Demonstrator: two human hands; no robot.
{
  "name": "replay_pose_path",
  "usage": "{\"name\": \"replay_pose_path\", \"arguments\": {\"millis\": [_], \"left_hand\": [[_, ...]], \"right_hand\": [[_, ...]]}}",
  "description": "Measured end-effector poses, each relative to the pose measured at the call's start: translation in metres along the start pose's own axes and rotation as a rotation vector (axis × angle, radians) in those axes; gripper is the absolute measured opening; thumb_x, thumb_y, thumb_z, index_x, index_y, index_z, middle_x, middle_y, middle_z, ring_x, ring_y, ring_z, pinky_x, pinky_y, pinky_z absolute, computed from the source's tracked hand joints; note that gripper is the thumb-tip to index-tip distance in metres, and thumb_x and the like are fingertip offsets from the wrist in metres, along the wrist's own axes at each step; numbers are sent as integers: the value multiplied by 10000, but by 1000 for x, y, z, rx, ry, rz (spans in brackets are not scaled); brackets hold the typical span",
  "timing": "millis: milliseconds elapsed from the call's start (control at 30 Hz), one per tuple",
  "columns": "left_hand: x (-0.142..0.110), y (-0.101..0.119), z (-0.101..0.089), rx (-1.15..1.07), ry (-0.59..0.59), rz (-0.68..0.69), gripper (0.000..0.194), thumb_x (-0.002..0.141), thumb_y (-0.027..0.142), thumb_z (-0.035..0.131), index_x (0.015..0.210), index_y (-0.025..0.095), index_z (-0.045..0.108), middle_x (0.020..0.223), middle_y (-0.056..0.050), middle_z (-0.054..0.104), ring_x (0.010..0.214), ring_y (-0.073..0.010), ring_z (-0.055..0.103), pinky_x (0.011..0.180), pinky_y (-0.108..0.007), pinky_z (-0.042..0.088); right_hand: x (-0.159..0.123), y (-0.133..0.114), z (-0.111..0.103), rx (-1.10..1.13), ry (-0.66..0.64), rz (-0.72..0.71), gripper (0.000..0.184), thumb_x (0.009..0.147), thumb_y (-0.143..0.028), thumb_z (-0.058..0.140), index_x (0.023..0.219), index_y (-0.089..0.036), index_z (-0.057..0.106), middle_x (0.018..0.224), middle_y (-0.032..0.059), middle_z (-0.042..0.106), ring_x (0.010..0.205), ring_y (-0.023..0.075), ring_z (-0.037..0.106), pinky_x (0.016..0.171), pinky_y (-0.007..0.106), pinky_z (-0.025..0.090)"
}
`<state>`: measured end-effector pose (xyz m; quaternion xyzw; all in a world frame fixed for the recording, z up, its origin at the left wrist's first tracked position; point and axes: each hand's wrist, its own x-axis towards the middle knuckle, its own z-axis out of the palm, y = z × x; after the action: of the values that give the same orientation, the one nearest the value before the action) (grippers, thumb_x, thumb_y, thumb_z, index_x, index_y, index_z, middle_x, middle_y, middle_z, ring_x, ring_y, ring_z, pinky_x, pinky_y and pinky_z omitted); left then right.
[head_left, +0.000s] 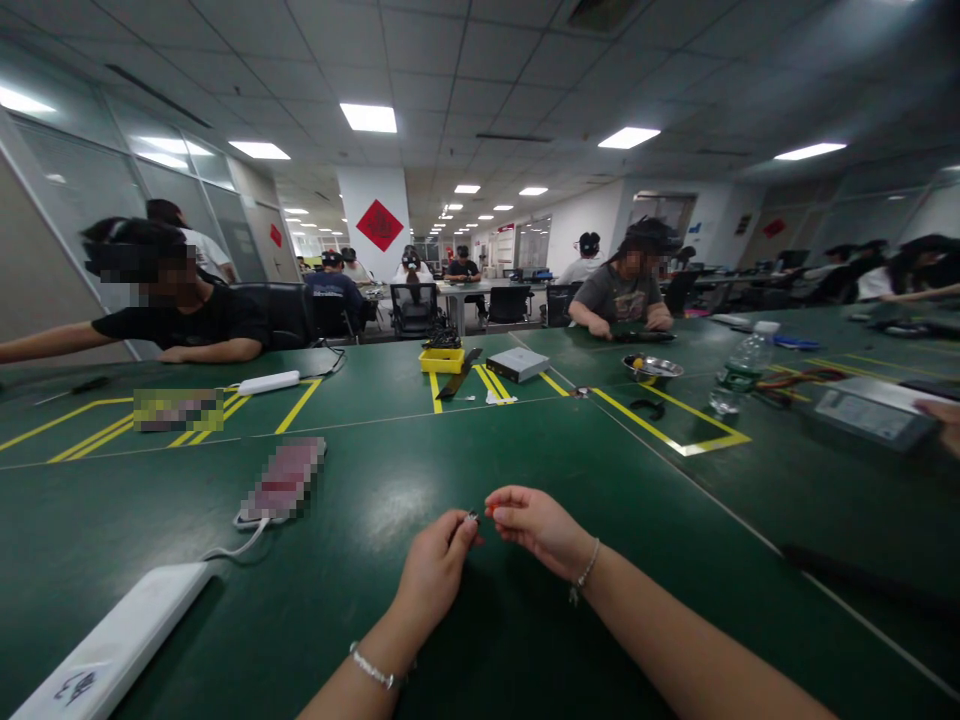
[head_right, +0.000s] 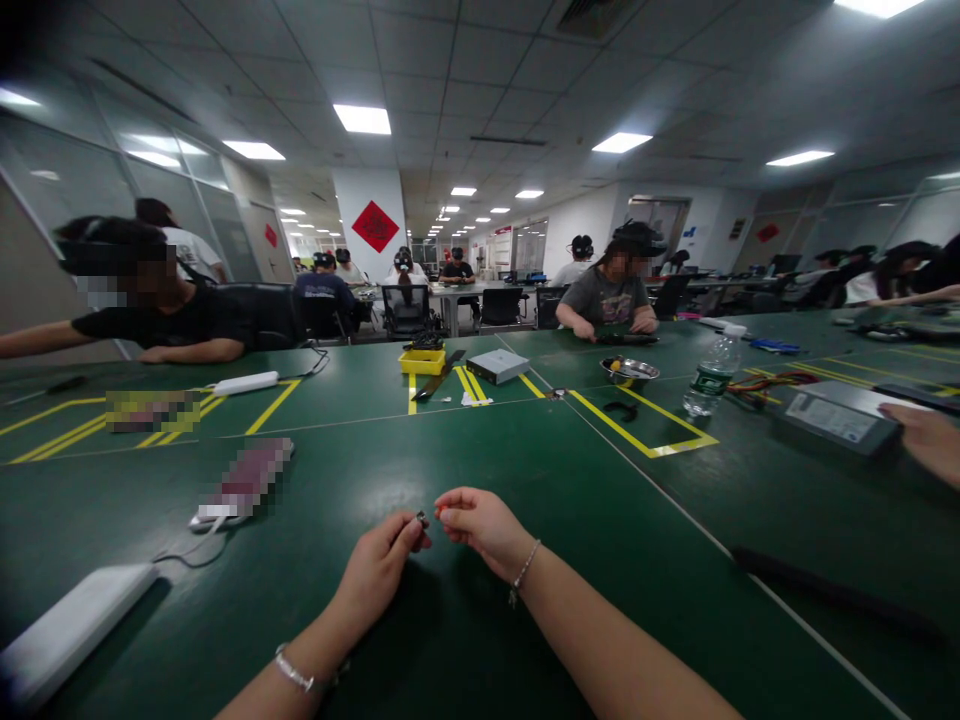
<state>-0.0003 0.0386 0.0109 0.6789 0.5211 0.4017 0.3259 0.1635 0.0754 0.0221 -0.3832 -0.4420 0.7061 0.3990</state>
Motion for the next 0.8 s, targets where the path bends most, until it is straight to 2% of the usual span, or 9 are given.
{"name": "replay_pose_path", "arguments": {"millis": [200,300,400,533,667,800], "left_hand": [[0,0,1,94,51,79,251,799,346,440,896,231,641,852,-35,665,793,-193,578,722,-280,403],[2,-4,3,92,63,65,227,766,314,474,893,238,647,821,-27,663,742,-187,577,696,-289,415],[3,-9,5,33,50,18,201,741,295,496,853,226,647,755,-14,663,686,-175,581,661,-285,427],[4,-10,8,-126,13,-40,180,738,277,507,852,193,620,784,-23,669,716,-166,599,673,-269,440],[4,-8,10,-208,-42,-95,200,733,302,526,856,170,612,744,-25,658,681,-155,587,624,-251,433],[5,-8,10,-262,-87,-120,208,720,310,542,830,151,617,721,-28,649,659,-146,573,622,-249,425]], "right_hand": [[1,3,6,-35,63,-17,254,529,-264,740,739,-152,651,682,3,620,575,76,512,613,248,412],[1,4,7,-57,103,-27,259,529,-272,734,742,-146,656,680,10,623,570,79,508,614,257,411],[0,5,8,-64,140,-54,286,521,-254,732,774,-155,643,705,6,627,607,92,529,620,258,409],[0,6,8,-126,164,-141,242,525,-243,721,732,-159,629,692,2,631,631,107,544,631,263,413],[0,5,11,-227,149,-216,206,541,-270,708,709,-164,653,690,9,648,663,134,566,677,292,432],[0,7,14,-316,119,-237,196,581,-285,675,744,-177,681,662,4,652,615,136,565,655,302,450]]}}
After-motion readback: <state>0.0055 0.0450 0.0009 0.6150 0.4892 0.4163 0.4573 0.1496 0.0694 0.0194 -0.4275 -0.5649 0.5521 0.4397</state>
